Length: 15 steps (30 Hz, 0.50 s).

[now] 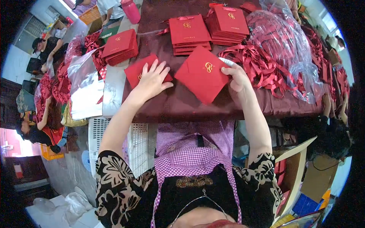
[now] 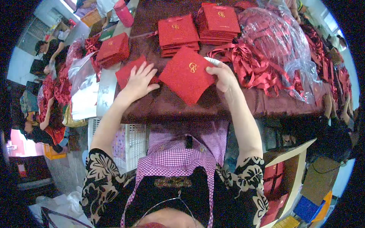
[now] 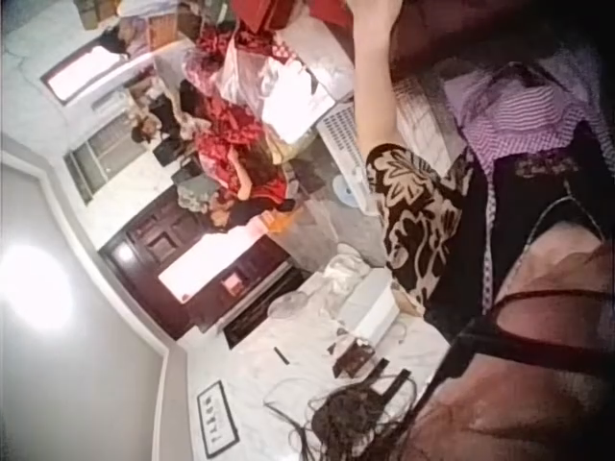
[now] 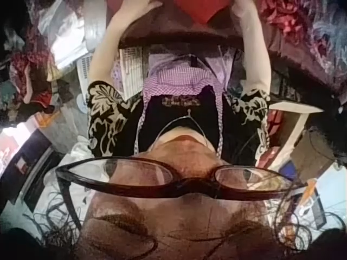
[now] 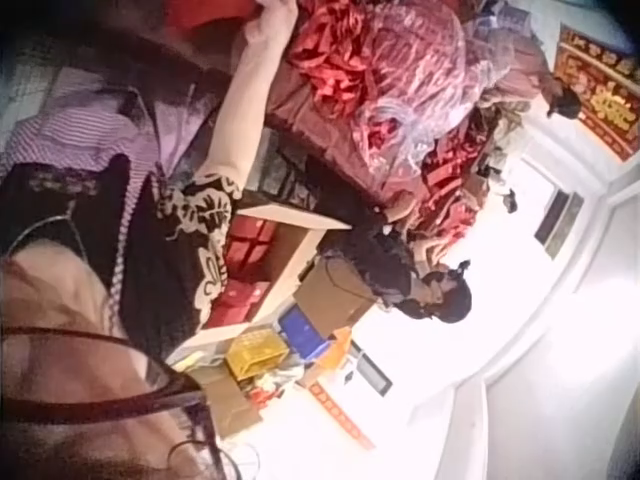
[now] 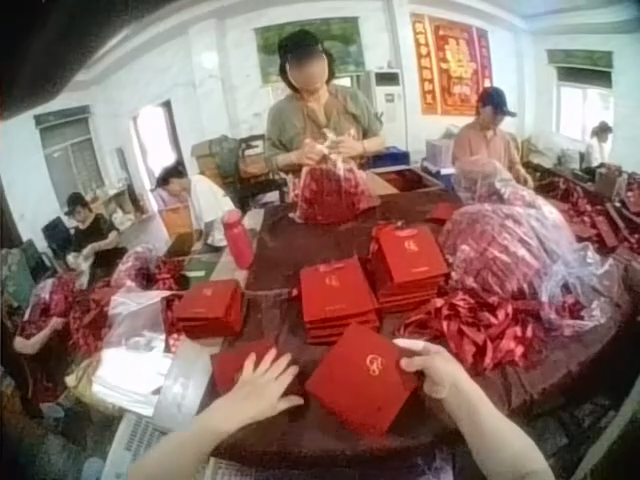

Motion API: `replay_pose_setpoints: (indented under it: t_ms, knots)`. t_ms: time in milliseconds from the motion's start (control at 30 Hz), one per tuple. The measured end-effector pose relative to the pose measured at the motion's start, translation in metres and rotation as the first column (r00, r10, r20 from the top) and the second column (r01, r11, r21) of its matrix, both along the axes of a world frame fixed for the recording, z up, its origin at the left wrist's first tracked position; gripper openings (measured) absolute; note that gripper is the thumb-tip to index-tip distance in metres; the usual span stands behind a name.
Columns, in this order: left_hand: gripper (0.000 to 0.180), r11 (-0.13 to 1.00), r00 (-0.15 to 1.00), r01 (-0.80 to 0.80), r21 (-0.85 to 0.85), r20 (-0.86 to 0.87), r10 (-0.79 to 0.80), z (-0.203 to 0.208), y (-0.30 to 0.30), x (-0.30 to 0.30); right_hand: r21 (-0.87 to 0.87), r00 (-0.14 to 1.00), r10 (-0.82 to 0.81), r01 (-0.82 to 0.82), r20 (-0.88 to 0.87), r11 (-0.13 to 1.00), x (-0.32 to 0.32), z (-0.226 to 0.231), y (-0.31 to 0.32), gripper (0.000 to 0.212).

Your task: The person assembles gift bags by folding each bag into shape and threading ribbon handles through the openings by hand.

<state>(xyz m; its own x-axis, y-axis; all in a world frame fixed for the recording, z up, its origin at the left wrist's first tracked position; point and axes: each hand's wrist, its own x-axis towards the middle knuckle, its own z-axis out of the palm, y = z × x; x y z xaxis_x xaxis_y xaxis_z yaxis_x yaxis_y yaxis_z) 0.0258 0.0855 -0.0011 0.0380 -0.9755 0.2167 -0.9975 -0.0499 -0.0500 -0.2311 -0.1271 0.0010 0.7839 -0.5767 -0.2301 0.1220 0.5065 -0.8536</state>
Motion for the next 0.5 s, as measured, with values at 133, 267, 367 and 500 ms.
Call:
replay_pose_setpoints:
  t_ms: [133,267,367,500]
  knots:
    - [0.057,0.996,1.0,-0.016,0.083,0.018,0.014,-0.002,0.006,0.005,0.16,0.982,-0.187,0.181,0.026,0.97,0.008,0.0,0.022,0.042]
    - [0.055,0.992,0.997,-0.069,0.103,0.052,0.063,0.001,0.017,0.012,0.162,0.988,-0.155,0.154,-0.005,0.975,0.008,-0.008,0.028,0.043]
    - [0.055,0.988,0.994,-0.106,0.11,0.034,0.103,0.006,0.026,0.019,0.067,0.996,-0.064,0.068,-0.056,0.995,0.011,0.0,0.026,0.046]
    - [0.055,0.984,0.981,-0.042,-0.172,-0.192,0.008,0.033,0.016,0.008,-0.073,0.982,0.162,-0.169,-0.097,0.983,0.023,0.02,0.009,0.05]
